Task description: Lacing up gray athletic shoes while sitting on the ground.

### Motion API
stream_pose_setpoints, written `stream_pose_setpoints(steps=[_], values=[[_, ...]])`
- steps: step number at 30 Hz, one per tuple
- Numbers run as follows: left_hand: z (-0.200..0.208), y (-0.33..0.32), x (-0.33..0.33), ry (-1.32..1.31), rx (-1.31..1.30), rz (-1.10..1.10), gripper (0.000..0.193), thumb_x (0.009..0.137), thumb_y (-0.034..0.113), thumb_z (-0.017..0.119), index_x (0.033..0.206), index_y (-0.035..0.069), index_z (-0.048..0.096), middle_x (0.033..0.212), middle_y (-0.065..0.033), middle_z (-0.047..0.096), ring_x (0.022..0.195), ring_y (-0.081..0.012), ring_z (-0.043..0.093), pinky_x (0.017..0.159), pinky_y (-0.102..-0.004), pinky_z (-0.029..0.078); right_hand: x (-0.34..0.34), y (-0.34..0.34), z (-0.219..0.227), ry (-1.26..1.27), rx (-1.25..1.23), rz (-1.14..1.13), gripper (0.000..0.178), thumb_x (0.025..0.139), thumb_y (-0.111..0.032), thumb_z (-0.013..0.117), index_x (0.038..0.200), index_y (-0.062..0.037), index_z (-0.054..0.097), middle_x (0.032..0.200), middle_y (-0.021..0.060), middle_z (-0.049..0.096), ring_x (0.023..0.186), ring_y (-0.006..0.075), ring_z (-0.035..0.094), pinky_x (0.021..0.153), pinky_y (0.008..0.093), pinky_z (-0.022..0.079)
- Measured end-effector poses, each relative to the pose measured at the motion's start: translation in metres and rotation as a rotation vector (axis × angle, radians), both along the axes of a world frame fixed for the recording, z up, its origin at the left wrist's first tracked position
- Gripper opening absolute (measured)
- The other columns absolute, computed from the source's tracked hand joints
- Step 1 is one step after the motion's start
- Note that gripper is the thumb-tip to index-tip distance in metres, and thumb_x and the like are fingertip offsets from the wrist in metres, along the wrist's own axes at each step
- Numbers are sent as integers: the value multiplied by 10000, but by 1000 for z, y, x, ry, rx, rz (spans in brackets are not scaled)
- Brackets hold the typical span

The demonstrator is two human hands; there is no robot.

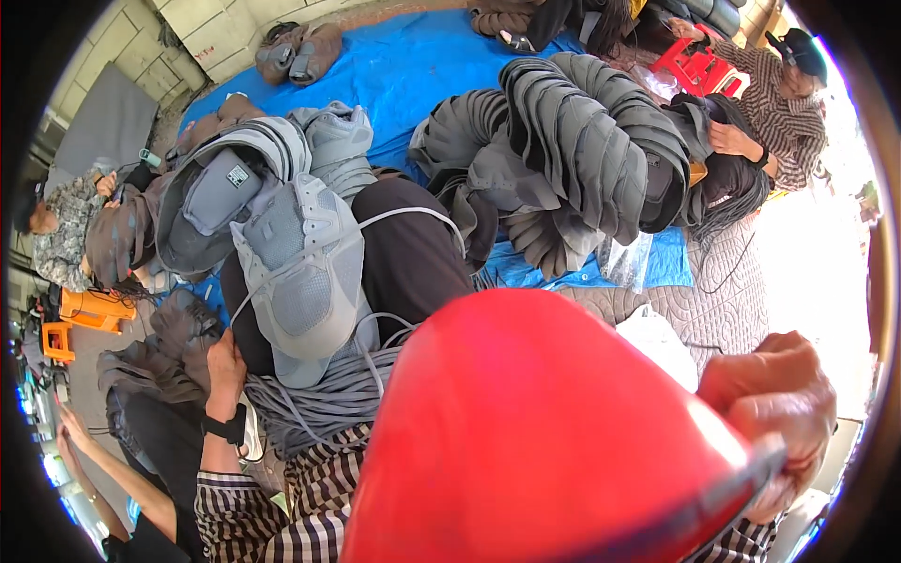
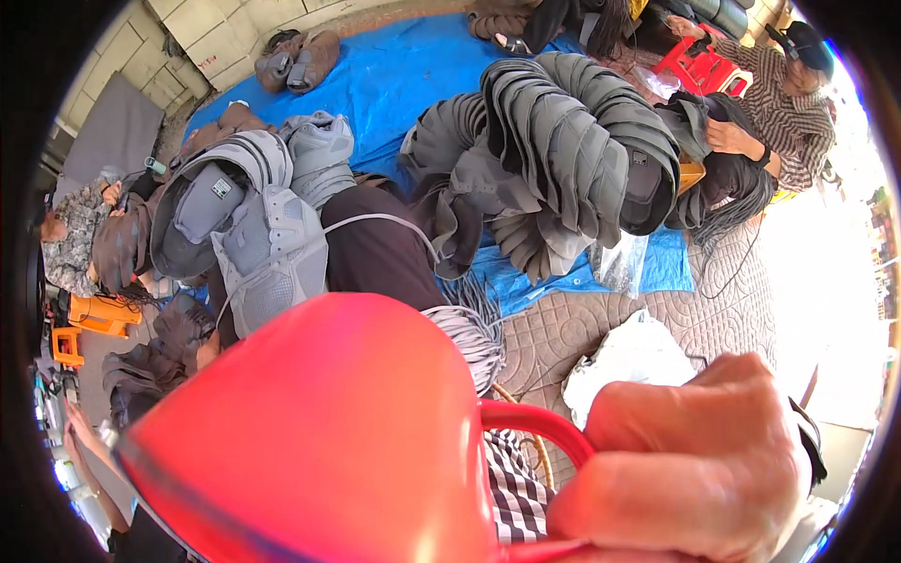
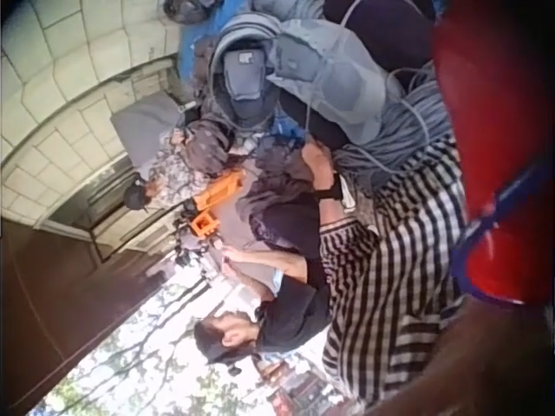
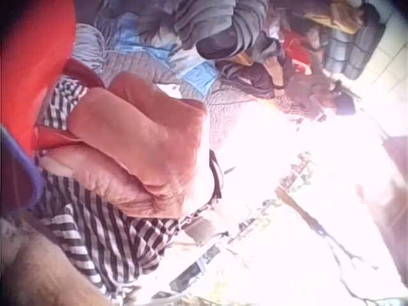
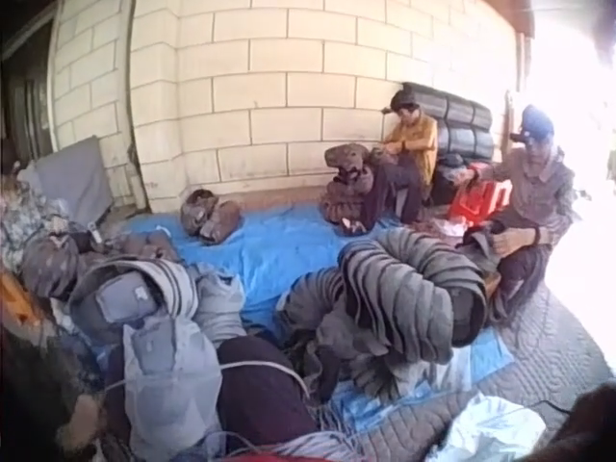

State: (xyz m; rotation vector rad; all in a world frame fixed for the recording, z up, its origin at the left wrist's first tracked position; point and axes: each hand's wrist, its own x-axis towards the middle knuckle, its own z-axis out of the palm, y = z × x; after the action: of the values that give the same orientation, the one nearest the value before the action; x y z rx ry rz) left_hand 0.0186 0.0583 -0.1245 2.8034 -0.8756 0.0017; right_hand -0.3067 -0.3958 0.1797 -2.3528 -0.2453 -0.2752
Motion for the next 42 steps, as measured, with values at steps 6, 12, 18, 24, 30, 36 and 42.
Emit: stream_pose_setpoints(steps=[6, 12, 18, 24, 30, 36, 42], values=[[-19, 1, 6, -28, -13, -9, 295, 784, -29, 491, 1059, -58, 593, 745, -277, 571, 685, -452, 535, 621, -516, 408, -4, 12, 23, 82, 35, 11, 308, 858, -279, 658, 753, 6, 607, 548, 64, 441, 400, 120, 439, 343, 296, 261], [-30, 2, 22, -86, -28, -17, 290, 787, -18, 501, 1057, -55, 600, 708, -270, 563, 646, -445, 529, 591, -510, 403, -5, 0, 24, 66, 39, -5, 293, 863, -267, 657, 750, 0, 614, 552, 73, 459, 394, 140, 451, 362, 298, 357], [-42, 4, 34, -146, -47, -9, 285, 791, -6, 511, 1055, -52, 606, 672, -262, 556, 606, -439, 523, 561, -504, 397, -8, -7, 25, 5, 46, -57, 297, 859, -272, 659, 739, -3, 619, 547, 76, 456, 388, 147, 449, 386, 311, 412], [-54, 11, 43, -201, -62, 4, 280, 794, 6, 520, 1053, -50, 613, 636, -254, 548, 566, -432, 517, 531, -499, 392, -10, -5, 23, -52, 58, -103, 302, 855, -277, 661, 728, -6, 624, 541, 79, 453, 381, 154, 447, 410, 324, 467], [-57, 29, 46, -249, -46, 4, 276, 798, 17, 530, 1051, -47, 620, 599, -246, 541, 527, -426, 511, 501, -493, 386, -21, 8, 11, -102, 102, -159, 306, 852, -282, 663, 718, -9, 629, 536, 82, 450, 374, 161, 445, 434, 338, 523], [-46, 35, 69, -243, 41, -141, 272, 801, 29, 539, 1049, -44, 627, 563, -238, 533, 487, -419, 504, 471, -487, 381, -39, 2, -2, -6, 227, -293, 271, 868, -250, 626, 766, 0, 635, 584, 78, 503, 418, 177, 490, 468, 325, 525], [-27, 46, 88, 17, -118, -141, 359, 809, -14, 462, 1150, -54, 567, 863, -286, 603, 768, -396, 608, 685, -421, 462, -66, -25, -72, 199, 535, -458, 292, 938, -257, 538, 904, 10, 651, 687, 49, 625, 529, 139, 586, 499, 244, 460]])
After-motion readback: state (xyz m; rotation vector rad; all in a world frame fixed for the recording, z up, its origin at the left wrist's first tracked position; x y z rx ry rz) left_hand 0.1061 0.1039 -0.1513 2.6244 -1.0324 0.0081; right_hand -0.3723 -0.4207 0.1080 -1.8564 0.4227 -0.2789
